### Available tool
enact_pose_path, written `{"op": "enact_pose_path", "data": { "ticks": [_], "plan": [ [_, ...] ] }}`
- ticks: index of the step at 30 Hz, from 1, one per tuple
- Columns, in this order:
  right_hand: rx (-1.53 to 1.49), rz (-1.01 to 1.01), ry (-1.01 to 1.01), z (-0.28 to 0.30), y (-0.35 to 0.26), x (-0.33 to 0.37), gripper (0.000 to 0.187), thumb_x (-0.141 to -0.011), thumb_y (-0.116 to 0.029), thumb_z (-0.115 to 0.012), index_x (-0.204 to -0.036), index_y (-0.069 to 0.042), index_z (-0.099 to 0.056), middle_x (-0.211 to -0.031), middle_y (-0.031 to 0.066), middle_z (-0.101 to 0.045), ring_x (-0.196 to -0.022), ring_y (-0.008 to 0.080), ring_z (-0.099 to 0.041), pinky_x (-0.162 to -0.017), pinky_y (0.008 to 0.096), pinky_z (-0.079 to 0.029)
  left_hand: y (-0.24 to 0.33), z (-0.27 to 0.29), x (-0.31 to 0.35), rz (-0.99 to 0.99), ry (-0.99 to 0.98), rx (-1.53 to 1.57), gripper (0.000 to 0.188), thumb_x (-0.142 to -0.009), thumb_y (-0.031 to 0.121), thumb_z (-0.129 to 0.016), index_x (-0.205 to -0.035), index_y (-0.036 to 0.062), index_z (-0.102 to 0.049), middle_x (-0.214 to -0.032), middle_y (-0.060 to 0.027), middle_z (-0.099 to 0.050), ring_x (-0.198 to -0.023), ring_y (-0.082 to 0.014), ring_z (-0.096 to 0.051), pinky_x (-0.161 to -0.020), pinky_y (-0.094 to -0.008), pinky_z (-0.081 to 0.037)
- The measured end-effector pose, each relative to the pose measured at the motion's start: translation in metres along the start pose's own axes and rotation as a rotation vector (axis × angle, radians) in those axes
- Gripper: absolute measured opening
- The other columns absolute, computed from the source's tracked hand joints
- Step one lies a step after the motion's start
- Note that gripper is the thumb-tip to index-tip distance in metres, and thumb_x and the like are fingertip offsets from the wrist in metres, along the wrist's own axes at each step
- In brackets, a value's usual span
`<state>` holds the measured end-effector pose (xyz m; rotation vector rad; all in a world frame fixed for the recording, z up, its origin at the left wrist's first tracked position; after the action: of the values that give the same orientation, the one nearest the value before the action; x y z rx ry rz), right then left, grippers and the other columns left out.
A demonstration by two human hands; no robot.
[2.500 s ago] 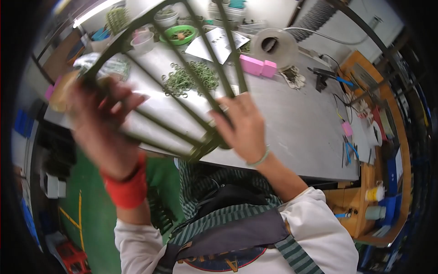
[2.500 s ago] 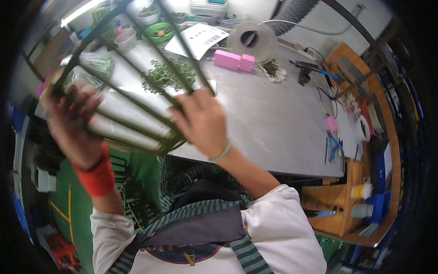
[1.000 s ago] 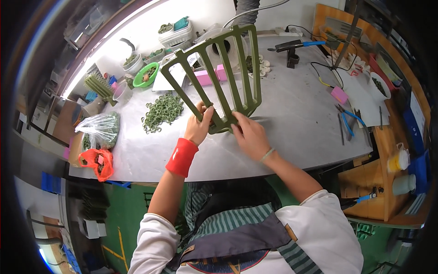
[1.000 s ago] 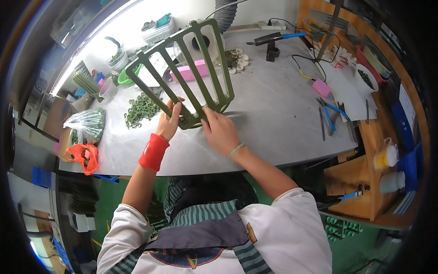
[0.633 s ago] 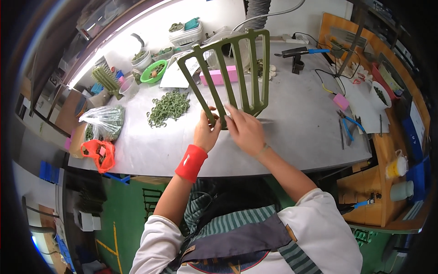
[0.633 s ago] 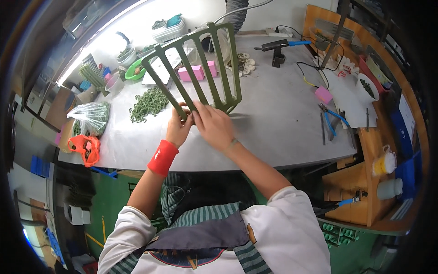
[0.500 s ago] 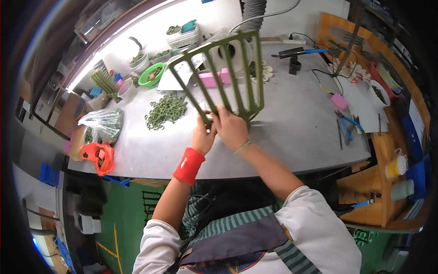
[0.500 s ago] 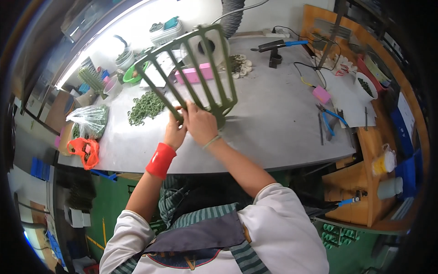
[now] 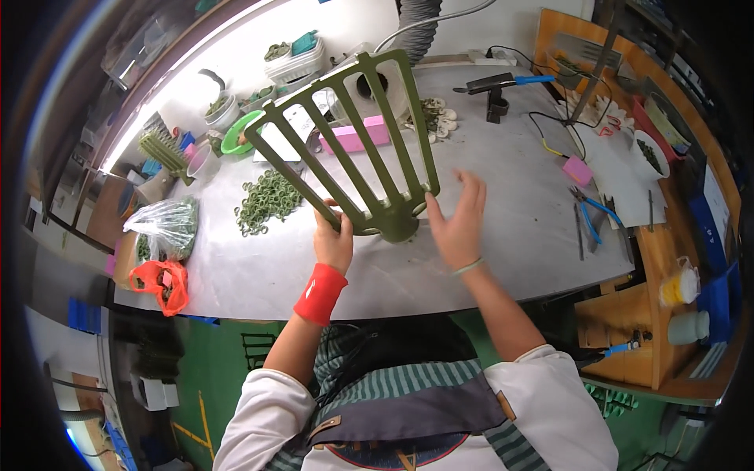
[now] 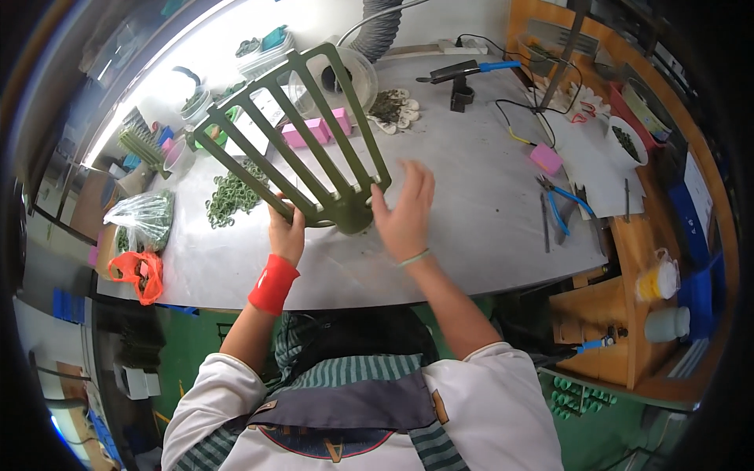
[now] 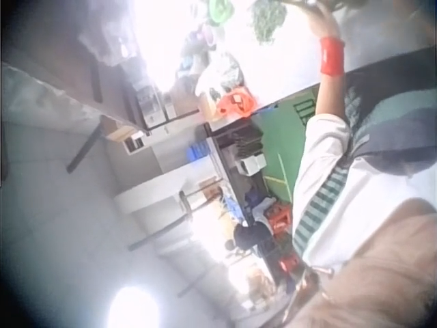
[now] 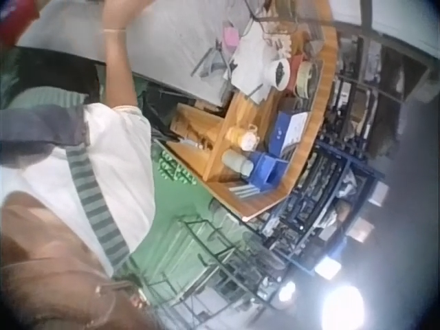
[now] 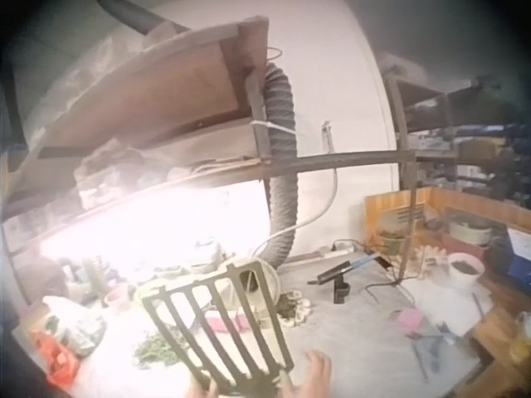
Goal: The person mounts small green plastic rings onto the tines of a green plastic rake-like tool using a heated soldering iron to fuse them by hand.
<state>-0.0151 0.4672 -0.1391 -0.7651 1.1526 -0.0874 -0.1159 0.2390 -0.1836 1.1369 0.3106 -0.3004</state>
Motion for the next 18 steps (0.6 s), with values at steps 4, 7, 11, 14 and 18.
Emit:
{"op": "enact_pose_path", "data": {
  "ticks": [4,7,11,14,18],
  "plan": [
    [-0.168,-0.132,-0.258,-0.027,0.031,-0.008,0.043,-0.089,-0.018,-0.064,-0.124,0.000,-0.045,-0.105,0.0161,-0.051,-0.095,0.0315,-0.053,-0.083,0.0402,-0.044,-0.003,-0.009,-0.006,0.039,-0.026,-0.044,0.031,-0.093,0.011,-0.055,-0.121,0.0084,-0.041,-0.083,-0.0106,-0.066,-0.071,-0.0271,-0.067,-0.065,-0.0367,-0.051],
    [-0.338,-0.308,-0.370,-0.047,0.038,-0.001,0.043,-0.092,-0.019,-0.062,-0.124,0.001,-0.044,-0.101,0.0152,-0.050,-0.093,0.0299,-0.051,-0.083,0.0396,-0.043,0.003,-0.005,-0.017,0.005,-0.023,-0.066,0.037,-0.094,0.011,-0.055,-0.127,0.0072,-0.038,-0.085,-0.0154,-0.066,-0.074,-0.0308,-0.066,-0.065,-0.0387,-0.050],
    [-0.210,-0.278,-0.307,-0.051,0.028,0.002,0.038,-0.093,-0.019,-0.061,-0.121,0.002,-0.044,-0.097,0.0143,-0.048,-0.085,0.0264,-0.051,-0.077,0.0373,-0.044,0.023,0.007,-0.049,-0.055,0.076,0.337,0.031,-0.098,0.015,-0.055,-0.124,0.0017,-0.045,-0.086,-0.0057,-0.065,-0.073,-0.0065,-0.061,-0.062,-0.0214,-0.047],
    [-0.249,-0.422,-0.297,-0.054,0.028,0.009,0.039,-0.093,-0.020,-0.062,-0.119,0.002,-0.044,-0.097,0.0142,-0.048,-0.085,0.0273,-0.051,-0.077,0.0366,-0.043,0.030,0.017,-0.073,0.017,0.007,0.126,0.019,-0.097,0.016,-0.056,-0.111,0.0023,-0.053,-0.077,-0.0064,-0.065,-0.067,-0.0136,-0.063,-0.060,-0.0277,-0.048],
    [0.136,-0.086,-0.193,-0.041,-0.012,-0.005,0.045,-0.088,-0.014,-0.064,-0.126,0.002,-0.045,-0.098,0.0130,-0.050,-0.085,0.0266,-0.052,-0.080,0.0373,-0.042,0.031,0.018,-0.076,-0.032,0.057,-0.099,0.023,-0.094,0.010,-0.056,-0.116,0.0032,-0.050,-0.079,-0.0100,-0.063,-0.067,-0.0236,-0.064,-0.062,-0.0349,-0.049]
  ]
}}
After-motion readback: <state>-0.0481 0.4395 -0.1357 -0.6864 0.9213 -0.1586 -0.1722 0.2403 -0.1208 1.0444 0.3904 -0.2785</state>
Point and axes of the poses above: each hand's wrist, its own x-axis away from the middle knuckle, its own z-axis out of the back of the hand, y = z × x, the point moved 5 cm from there along -x, towards the middle knuckle
